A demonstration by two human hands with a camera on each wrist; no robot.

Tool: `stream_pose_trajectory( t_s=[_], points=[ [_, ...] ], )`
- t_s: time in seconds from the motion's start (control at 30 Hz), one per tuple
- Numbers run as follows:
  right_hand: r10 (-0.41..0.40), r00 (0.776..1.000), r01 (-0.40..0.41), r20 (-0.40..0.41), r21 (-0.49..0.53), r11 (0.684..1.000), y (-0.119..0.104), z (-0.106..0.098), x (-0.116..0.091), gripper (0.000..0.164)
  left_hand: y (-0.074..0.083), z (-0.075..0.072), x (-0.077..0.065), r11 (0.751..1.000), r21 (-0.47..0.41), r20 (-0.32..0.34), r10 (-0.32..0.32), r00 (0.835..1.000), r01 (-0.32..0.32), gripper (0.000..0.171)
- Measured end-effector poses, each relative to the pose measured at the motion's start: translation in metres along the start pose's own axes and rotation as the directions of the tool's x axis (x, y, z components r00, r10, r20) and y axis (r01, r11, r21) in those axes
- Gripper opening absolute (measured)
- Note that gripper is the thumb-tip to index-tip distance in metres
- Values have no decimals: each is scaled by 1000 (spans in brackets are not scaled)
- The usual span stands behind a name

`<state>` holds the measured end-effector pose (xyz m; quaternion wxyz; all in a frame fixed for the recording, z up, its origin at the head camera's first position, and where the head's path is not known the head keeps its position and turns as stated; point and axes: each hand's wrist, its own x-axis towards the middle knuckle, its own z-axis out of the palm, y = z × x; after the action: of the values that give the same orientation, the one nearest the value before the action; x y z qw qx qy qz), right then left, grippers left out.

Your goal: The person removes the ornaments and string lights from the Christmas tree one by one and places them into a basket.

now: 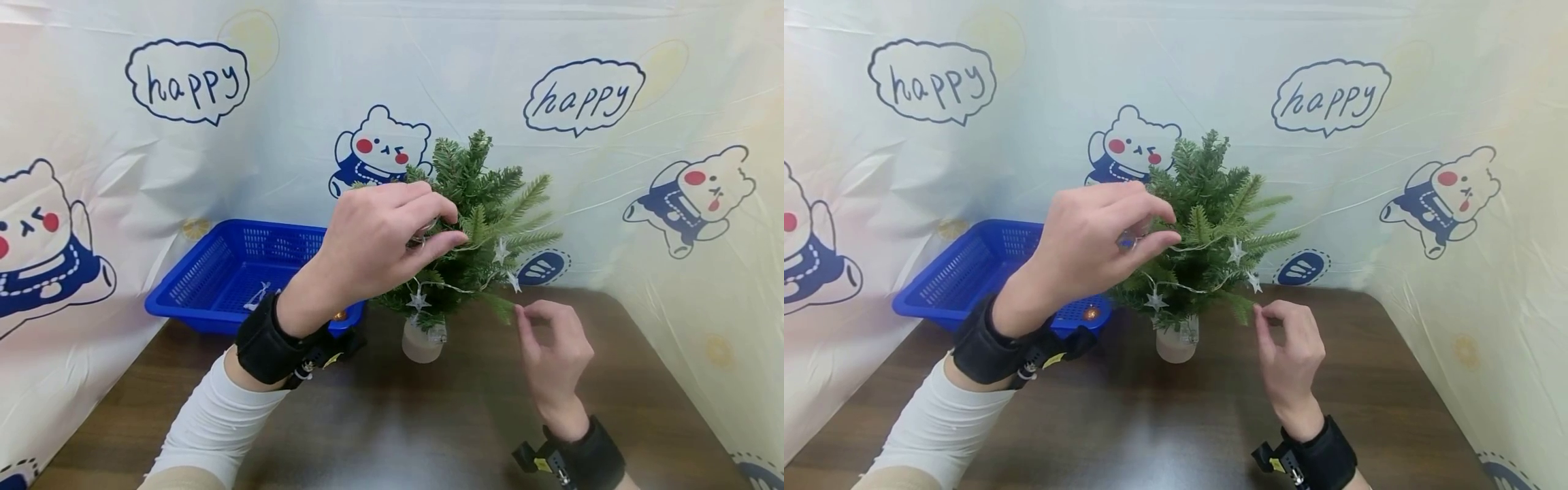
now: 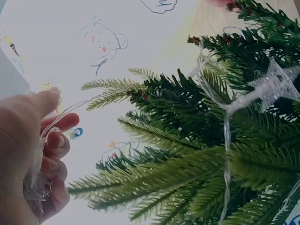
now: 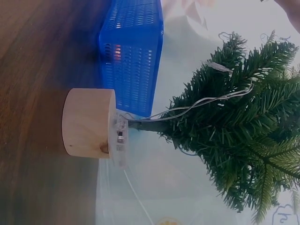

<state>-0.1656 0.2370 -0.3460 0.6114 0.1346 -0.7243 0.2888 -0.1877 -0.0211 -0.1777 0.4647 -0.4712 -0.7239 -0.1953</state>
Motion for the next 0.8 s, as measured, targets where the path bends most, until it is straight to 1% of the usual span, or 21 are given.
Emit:
stream_pose_trajectory(
  t_s=[0.07,0.17,0.3,0.43,0.53,0.63,0.73,0.8],
  points=[
    [-9,1000,9,-2,2,1000,-1,1,1,12,0,0,0,1000,29,2,10,1000,-10,25],
    [-30,1000,30,-7,6,1000,-3,1,1,13,1,-1,-2,998,47,5,28,1000,-28,29],
    [-65,998,65,-12,17,998,-6,1,3,14,2,-3,-5,995,73,22,68,997,-69,34],
    [-94,996,94,-12,59,994,-8,0,8,16,3,-5,-5,990,100,53,91,994,-96,25],
    [-106,994,104,10,105,989,-9,-3,13,15,3,-6,-5,988,118,67,97,993,-104,18],
    [-102,993,93,56,157,983,-8,-6,16,18,2,-7,-5,984,136,84,105,991,-115,18],
    [-74,992,50,100,222,974,-5,-10,19,26,2,-7,-6,982,144,105,106,989,-120,19],
    [-48,993,16,111,274,962,-1,-13,21,33,2,-7,-7,982,148,113,101,988,-117,21]
  ],
)
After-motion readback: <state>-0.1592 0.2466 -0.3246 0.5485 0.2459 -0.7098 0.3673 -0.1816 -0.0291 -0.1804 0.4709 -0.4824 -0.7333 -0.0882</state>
